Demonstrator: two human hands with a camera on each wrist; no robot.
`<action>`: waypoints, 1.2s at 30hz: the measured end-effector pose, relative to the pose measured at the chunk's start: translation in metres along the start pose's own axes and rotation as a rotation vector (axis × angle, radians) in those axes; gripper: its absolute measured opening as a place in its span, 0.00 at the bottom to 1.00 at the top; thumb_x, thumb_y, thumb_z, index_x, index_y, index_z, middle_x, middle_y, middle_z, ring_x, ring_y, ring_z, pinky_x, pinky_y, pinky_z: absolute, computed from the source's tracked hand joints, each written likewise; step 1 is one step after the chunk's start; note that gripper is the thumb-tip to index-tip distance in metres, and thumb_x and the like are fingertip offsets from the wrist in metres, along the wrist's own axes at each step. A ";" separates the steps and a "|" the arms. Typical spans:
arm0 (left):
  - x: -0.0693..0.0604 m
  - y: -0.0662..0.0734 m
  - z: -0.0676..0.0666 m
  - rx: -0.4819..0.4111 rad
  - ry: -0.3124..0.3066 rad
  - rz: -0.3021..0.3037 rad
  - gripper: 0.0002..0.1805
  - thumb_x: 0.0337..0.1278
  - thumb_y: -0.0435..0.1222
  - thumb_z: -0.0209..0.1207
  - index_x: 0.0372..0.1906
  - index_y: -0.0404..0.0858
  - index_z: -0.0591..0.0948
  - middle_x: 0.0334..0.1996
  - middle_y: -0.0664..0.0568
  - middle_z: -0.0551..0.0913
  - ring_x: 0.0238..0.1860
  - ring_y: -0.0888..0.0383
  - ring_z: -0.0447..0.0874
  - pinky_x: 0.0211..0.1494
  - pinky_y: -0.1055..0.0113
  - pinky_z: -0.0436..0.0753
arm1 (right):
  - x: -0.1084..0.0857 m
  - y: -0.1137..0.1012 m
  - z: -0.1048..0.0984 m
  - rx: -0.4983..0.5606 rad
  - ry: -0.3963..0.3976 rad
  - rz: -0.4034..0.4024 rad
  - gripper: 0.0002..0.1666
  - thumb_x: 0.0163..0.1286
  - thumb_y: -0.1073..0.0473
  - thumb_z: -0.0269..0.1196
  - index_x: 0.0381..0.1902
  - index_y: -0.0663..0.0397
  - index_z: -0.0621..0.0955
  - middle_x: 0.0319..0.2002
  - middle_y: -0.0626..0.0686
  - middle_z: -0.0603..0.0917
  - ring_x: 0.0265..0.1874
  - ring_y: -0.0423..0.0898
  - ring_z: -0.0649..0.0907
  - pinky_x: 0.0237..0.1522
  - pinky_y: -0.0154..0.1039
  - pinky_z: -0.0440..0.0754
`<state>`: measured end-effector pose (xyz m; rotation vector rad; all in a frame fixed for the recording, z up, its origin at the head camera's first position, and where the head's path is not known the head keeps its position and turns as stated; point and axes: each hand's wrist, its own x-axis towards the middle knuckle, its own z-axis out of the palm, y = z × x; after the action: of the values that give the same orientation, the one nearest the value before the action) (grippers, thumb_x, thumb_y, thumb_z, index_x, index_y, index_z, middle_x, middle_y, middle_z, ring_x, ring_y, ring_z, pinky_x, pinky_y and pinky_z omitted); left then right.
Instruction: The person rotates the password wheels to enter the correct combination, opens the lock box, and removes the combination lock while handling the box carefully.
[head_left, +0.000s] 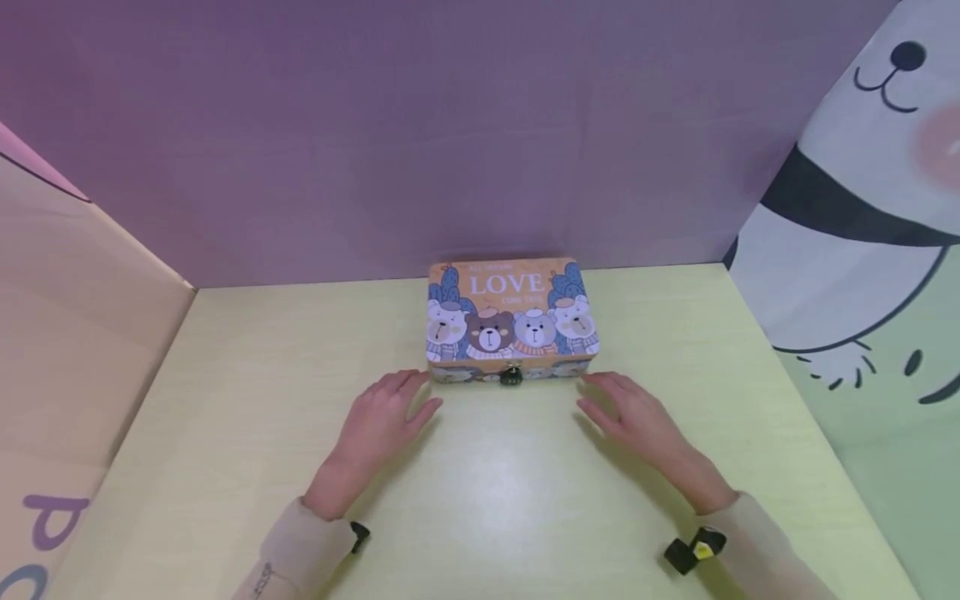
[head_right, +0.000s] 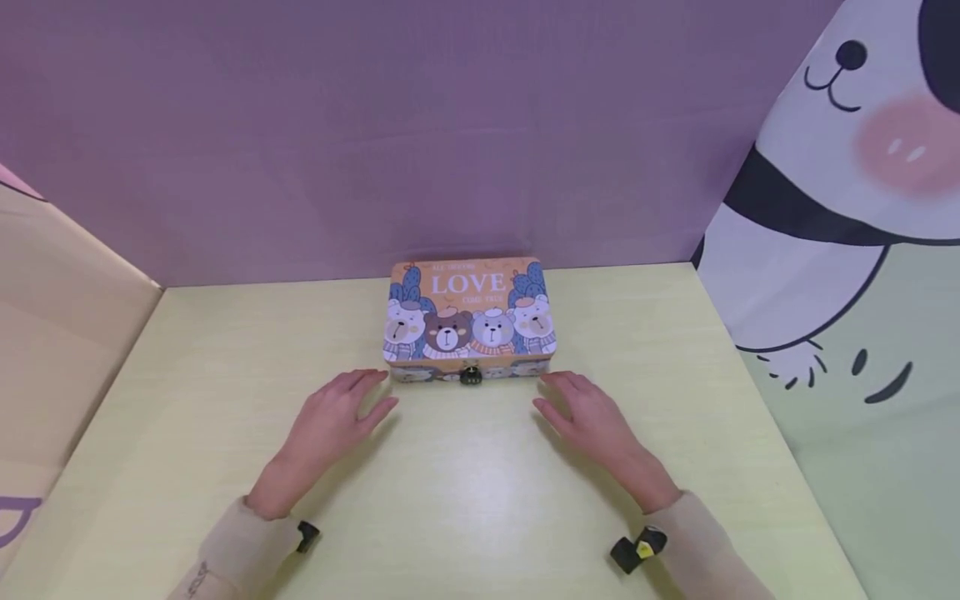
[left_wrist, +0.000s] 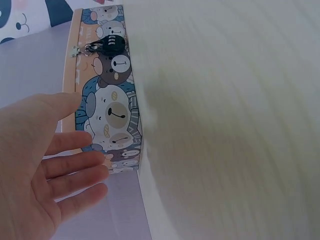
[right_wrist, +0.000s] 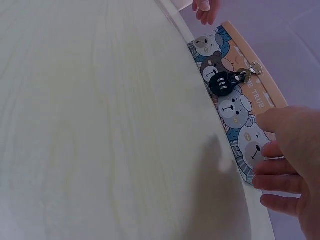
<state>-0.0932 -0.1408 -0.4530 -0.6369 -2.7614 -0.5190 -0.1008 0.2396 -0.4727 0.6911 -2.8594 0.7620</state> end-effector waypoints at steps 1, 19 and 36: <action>0.000 0.001 0.001 0.000 0.000 0.001 0.23 0.64 0.45 0.69 0.56 0.34 0.83 0.52 0.38 0.87 0.52 0.42 0.87 0.54 0.50 0.87 | 0.000 0.000 0.001 0.003 -0.006 0.000 0.25 0.74 0.54 0.65 0.62 0.63 0.79 0.58 0.64 0.83 0.58 0.62 0.82 0.61 0.61 0.80; 0.002 0.017 0.013 -0.050 -0.047 -0.004 0.23 0.65 0.46 0.68 0.55 0.34 0.84 0.51 0.41 0.87 0.52 0.45 0.86 0.56 0.53 0.86 | 0.004 -0.006 0.012 0.045 -0.036 -0.040 0.26 0.73 0.56 0.65 0.62 0.66 0.78 0.59 0.65 0.83 0.58 0.62 0.82 0.62 0.60 0.80; 0.003 0.026 0.017 -0.055 -0.157 -0.021 0.25 0.69 0.48 0.64 0.60 0.35 0.82 0.57 0.42 0.85 0.58 0.45 0.84 0.63 0.51 0.82 | 0.007 -0.012 0.020 0.114 -0.045 -0.066 0.24 0.73 0.59 0.65 0.63 0.65 0.78 0.59 0.64 0.83 0.59 0.62 0.82 0.63 0.61 0.78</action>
<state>-0.0868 -0.1111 -0.4598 -0.6897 -2.9127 -0.5737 -0.1011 0.2176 -0.4828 0.8232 -2.8343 0.9171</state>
